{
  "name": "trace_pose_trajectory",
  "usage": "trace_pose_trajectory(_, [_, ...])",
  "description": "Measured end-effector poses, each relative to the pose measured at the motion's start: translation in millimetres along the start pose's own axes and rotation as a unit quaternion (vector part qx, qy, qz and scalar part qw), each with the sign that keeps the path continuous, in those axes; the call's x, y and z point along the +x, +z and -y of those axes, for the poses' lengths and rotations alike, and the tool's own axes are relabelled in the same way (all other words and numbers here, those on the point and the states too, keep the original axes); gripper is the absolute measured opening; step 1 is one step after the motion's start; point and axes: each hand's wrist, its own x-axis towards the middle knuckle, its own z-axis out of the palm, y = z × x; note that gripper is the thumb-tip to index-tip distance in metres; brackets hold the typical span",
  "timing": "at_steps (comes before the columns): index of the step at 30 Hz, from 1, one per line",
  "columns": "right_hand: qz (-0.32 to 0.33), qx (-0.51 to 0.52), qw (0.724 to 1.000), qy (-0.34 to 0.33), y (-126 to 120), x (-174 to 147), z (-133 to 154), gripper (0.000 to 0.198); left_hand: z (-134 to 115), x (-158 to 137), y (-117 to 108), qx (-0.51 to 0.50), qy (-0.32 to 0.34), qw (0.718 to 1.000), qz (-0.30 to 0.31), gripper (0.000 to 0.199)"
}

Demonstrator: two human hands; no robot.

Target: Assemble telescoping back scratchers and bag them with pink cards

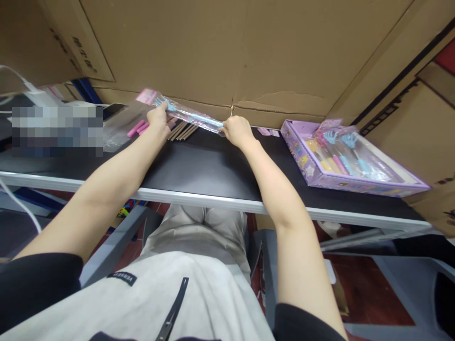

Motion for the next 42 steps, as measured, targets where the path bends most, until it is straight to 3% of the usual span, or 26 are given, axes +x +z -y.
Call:
trace_pose_trajectory(3, [0.023, -0.008, 1.0, -0.006, -2, -1, 12, 0.036, -5, -18, 8, -0.067, 0.039, 0.986, -0.151, 0.016])
trace_pose_trajectory(5, [0.032, -0.01, 0.999, -0.012, -2, -2, 20, 0.034, -7, -26, 11, -0.078, 0.044, 0.981, -0.174, 0.016])
trace_pose_trajectory(11, [0.047, -0.019, 0.998, -0.02, -4, -3, 23, 0.035, -9, -31, 7, -0.093, 0.03, 0.985, -0.143, 0.013])
trace_pose_trajectory(17, [0.052, -0.022, 0.998, -0.004, -6, -4, 18, 0.036, -12, -35, 9, -0.038, 0.027, 0.992, -0.119, 0.015])
trace_pose_trajectory(32, [0.076, 0.0, 0.997, 0.018, -8, -5, 14, 0.037, -11, -33, 11, -0.065, 0.026, 0.987, -0.143, 0.01])
trace_pose_trajectory(37, [0.05, 0.094, 0.994, 0.021, 1, -2, 7, 0.041, -12, -38, 13, -0.027, 0.024, 0.991, -0.132, 0.01])
trace_pose_trajectory(42, [0.112, 0.251, 0.961, 0.025, 6, 2, 10, 0.064, -10, -42, 15, -0.017, 0.02, 0.994, -0.11, 0.017])
